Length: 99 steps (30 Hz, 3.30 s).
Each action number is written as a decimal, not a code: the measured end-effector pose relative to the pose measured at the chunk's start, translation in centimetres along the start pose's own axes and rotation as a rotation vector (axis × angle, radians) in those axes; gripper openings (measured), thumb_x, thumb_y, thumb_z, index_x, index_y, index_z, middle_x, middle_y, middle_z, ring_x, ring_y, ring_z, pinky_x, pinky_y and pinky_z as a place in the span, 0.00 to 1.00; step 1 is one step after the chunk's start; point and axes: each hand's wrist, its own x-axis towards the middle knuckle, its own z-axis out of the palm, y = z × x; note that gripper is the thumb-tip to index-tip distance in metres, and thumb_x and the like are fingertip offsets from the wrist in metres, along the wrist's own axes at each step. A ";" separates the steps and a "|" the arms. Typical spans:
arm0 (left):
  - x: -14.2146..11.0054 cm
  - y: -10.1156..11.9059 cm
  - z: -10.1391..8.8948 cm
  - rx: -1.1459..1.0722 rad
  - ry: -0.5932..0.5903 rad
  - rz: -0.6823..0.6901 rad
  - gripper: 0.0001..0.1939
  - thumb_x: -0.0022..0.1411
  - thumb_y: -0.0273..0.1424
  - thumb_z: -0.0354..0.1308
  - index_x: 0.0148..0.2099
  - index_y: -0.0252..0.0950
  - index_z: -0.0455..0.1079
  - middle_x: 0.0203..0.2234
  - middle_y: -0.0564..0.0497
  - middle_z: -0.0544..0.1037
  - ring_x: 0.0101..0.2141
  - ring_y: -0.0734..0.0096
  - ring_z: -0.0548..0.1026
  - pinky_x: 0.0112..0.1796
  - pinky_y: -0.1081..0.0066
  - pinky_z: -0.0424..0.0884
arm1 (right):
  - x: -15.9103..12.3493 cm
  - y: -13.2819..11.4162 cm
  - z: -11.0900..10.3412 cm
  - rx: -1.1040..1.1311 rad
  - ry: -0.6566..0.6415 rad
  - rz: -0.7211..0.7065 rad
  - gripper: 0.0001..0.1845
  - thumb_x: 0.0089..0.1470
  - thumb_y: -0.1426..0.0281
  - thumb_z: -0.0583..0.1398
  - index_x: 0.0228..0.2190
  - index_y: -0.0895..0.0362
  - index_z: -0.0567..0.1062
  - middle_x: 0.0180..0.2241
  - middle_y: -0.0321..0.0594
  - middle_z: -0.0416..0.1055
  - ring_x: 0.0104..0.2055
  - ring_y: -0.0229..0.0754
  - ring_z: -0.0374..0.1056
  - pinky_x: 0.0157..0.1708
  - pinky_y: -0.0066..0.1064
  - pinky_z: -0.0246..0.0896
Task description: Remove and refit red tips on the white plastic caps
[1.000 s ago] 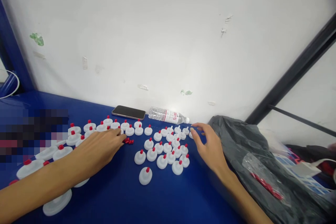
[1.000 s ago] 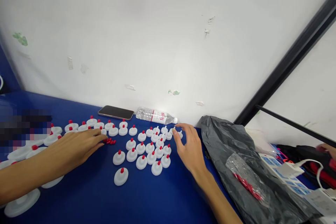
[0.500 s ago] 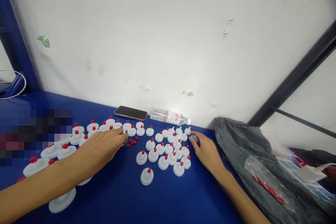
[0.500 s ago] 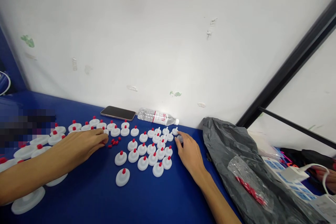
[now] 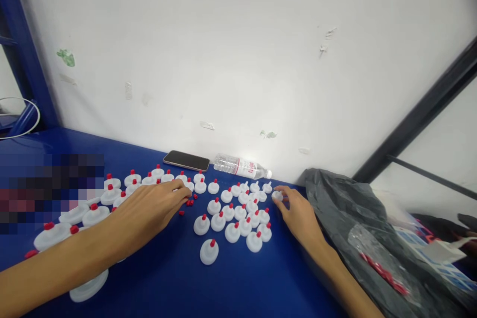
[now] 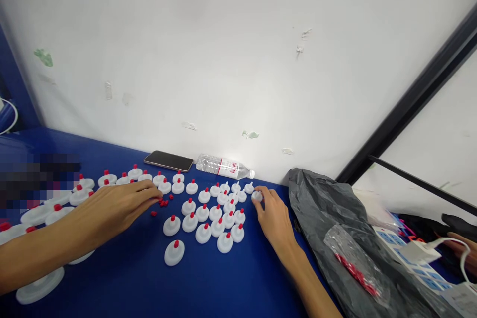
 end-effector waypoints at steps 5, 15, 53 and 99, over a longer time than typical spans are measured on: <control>0.0 1.1 -0.4 -0.088 0.139 0.102 0.15 0.80 0.32 0.48 0.49 0.41 0.78 0.41 0.49 0.86 0.36 0.60 0.85 0.35 0.64 0.75 | -0.1 -2.0 -0.8 0.121 0.099 -0.150 0.16 0.70 0.63 0.60 0.53 0.55 0.79 0.52 0.47 0.78 0.42 0.45 0.82 0.46 0.39 0.79; -0.7 4.9 -1.7 -0.370 0.267 0.292 0.11 0.83 0.29 0.51 0.56 0.44 0.74 0.44 0.55 0.85 0.39 0.75 0.86 0.38 0.77 0.77 | -3.9 -9.6 -3.6 0.073 0.179 -0.791 0.16 0.75 0.69 0.57 0.59 0.56 0.76 0.47 0.46 0.81 0.47 0.45 0.79 0.48 0.37 0.77; -5.3 7.3 -1.1 -0.238 0.132 0.382 0.32 0.64 0.25 0.53 0.69 0.44 0.59 0.51 0.46 0.86 0.40 0.56 0.85 0.41 0.63 0.80 | -7.4 -13.9 -3.0 0.361 0.288 -0.941 0.14 0.69 0.75 0.65 0.54 0.62 0.79 0.47 0.44 0.87 0.50 0.40 0.84 0.58 0.23 0.77; -0.4 1.4 0.2 -0.007 -0.068 0.006 0.11 0.75 0.26 0.53 0.46 0.40 0.78 0.39 0.48 0.85 0.34 0.56 0.84 0.30 0.64 0.67 | -0.6 -1.8 -1.6 0.258 -0.275 -0.157 0.34 0.76 0.46 0.46 0.58 0.52 0.81 0.67 0.46 0.74 0.72 0.55 0.67 0.72 0.60 0.58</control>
